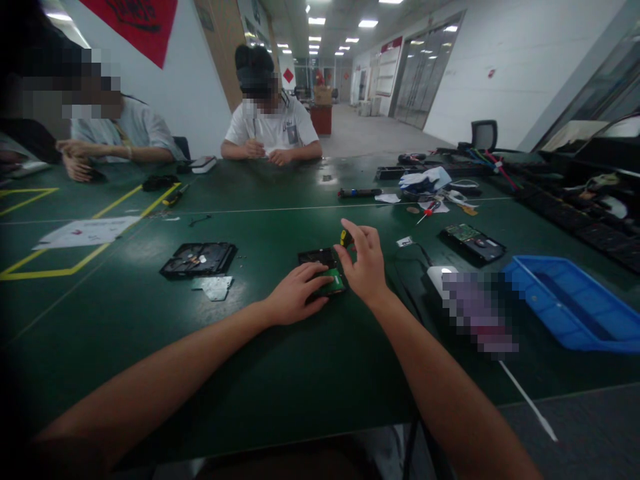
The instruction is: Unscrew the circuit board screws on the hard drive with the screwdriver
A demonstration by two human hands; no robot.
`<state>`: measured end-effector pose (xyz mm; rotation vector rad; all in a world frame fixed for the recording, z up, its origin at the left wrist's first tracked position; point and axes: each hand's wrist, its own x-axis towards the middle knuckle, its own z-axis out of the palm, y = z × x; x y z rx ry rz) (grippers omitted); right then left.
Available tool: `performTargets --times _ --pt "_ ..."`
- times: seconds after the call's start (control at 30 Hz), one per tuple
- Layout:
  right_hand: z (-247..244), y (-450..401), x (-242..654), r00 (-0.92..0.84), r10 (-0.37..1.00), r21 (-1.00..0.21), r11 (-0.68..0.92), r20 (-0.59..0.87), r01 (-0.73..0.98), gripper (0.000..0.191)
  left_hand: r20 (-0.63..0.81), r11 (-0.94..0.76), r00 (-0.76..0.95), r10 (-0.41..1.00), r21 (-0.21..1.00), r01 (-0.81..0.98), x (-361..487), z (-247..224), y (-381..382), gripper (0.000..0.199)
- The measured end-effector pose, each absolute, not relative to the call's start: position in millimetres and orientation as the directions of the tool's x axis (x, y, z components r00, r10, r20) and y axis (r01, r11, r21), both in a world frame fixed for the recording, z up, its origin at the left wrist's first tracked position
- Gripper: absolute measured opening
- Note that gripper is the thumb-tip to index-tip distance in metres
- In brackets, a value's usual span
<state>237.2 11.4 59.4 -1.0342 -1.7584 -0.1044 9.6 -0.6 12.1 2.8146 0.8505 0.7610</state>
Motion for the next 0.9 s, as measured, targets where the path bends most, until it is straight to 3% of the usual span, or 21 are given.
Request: performTargets --times 0.23,0.53,0.77,0.9 --pt "52.7 13.6 237.9 -0.101 0.608 -0.429 0.659 0.788 0.618 0.069 0.422 -0.836 0.723 0.547 0.233 0.496 9.4 11.3 -0.2 0.047" --pt "56.9 12.8 238.4 -0.074 0.593 -0.387 0.61 0.802 0.691 0.066 0.423 -0.838 0.725 0.543 0.224 0.497 9.3 10.4 0.5 0.046" --pt "50.3 14.6 237.6 -0.082 0.61 -0.449 0.661 0.788 0.601 0.067 0.414 -0.834 0.726 0.55 0.223 0.504 9.8 11.6 -0.3 0.047" --pt "51.6 14.8 238.8 -0.082 0.597 -0.419 0.648 0.798 0.636 0.067 0.407 -0.831 0.727 0.554 0.213 0.514 10.0 12.5 -1.1 0.047"
